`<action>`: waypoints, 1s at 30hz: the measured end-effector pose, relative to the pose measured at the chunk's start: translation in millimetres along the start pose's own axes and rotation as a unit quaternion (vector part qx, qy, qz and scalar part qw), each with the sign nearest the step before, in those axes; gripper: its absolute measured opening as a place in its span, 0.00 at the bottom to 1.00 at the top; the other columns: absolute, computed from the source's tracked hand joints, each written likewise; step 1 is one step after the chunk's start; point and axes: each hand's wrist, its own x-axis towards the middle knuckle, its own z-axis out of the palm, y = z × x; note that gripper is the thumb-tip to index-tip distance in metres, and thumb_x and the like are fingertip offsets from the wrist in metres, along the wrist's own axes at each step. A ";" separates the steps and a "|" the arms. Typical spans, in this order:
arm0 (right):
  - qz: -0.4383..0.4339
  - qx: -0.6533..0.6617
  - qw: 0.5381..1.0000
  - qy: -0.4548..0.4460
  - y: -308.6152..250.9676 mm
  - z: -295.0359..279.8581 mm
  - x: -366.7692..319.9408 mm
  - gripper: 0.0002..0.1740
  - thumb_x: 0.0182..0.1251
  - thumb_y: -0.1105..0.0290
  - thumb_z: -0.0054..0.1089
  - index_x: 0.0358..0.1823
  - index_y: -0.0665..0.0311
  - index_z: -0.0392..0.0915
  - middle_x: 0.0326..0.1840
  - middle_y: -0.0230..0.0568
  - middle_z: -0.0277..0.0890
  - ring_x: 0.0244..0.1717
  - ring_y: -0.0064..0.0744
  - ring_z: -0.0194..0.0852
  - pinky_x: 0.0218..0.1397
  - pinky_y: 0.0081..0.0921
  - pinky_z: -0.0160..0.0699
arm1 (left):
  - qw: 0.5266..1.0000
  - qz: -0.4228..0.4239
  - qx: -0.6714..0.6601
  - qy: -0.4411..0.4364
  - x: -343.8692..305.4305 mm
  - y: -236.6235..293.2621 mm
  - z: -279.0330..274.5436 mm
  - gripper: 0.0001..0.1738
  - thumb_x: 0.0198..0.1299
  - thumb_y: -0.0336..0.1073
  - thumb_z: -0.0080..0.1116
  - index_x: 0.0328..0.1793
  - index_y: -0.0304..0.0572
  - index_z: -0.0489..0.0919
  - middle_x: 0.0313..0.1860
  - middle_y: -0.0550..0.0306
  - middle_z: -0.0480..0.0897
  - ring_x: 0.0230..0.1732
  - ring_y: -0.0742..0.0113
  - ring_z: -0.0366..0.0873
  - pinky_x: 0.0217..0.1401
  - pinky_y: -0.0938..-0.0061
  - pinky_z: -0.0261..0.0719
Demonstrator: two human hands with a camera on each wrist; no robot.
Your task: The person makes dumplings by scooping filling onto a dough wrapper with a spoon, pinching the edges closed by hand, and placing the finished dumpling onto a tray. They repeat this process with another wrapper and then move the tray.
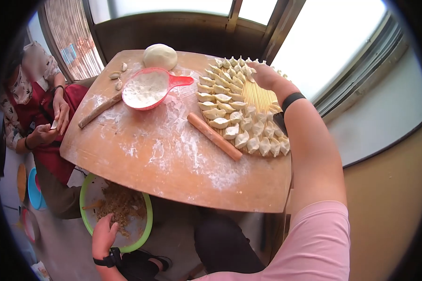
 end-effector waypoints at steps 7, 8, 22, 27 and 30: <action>0.016 -0.087 0.996 0.008 35.0 38.1 55.0 0.31 0.71 0.81 0.43 0.75 0.58 0.67 0.70 0.52 0.73 0.70 0.52 0.71 0.74 0.40 0.68 | 1.000 -0.020 0.003 -0.014 16.3 -2.7 10.3 0.22 0.56 0.31 0.65 0.58 0.32 0.81 0.52 0.36 0.83 0.55 0.37 0.80 0.58 0.54 0.78; 0.008 -0.093 0.996 0.018 40.2 38.6 53.7 0.31 0.71 0.81 0.43 0.75 0.58 0.68 0.69 0.51 0.75 0.69 0.52 0.73 0.73 0.40 0.69 | 1.000 -0.022 0.004 -0.016 15.9 -1.9 12.3 0.22 0.56 0.31 0.65 0.58 0.32 0.81 0.52 0.36 0.83 0.54 0.37 0.80 0.57 0.54 0.78; 0.012 -0.113 0.993 0.022 39.3 34.4 51.3 0.16 0.71 0.77 0.54 0.56 0.60 0.82 0.57 0.48 0.81 0.59 0.51 0.79 0.64 0.39 0.76 | 1.000 -0.013 0.013 -0.011 10.2 -12.1 18.1 0.21 0.56 0.31 0.65 0.57 0.33 0.81 0.50 0.35 0.83 0.53 0.36 0.80 0.57 0.54 0.78; -0.003 -0.117 0.992 0.037 34.4 31.1 49.6 0.11 0.69 0.72 0.56 0.49 0.63 0.83 0.52 0.48 0.84 0.57 0.52 0.80 0.63 0.40 0.77 | 1.000 -0.025 0.010 -0.014 13.2 -10.4 15.4 0.21 0.57 0.32 0.65 0.57 0.34 0.81 0.50 0.35 0.83 0.52 0.37 0.80 0.56 0.54 0.79; -0.013 -0.062 0.998 0.013 20.7 20.9 34.5 0.13 0.68 0.68 0.59 0.51 0.63 0.82 0.51 0.52 0.84 0.58 0.51 0.80 0.64 0.40 0.77 | 1.000 -0.014 0.015 -0.014 14.8 -11.7 18.8 0.21 0.57 0.32 0.65 0.57 0.34 0.81 0.50 0.35 0.83 0.52 0.37 0.81 0.55 0.54 0.79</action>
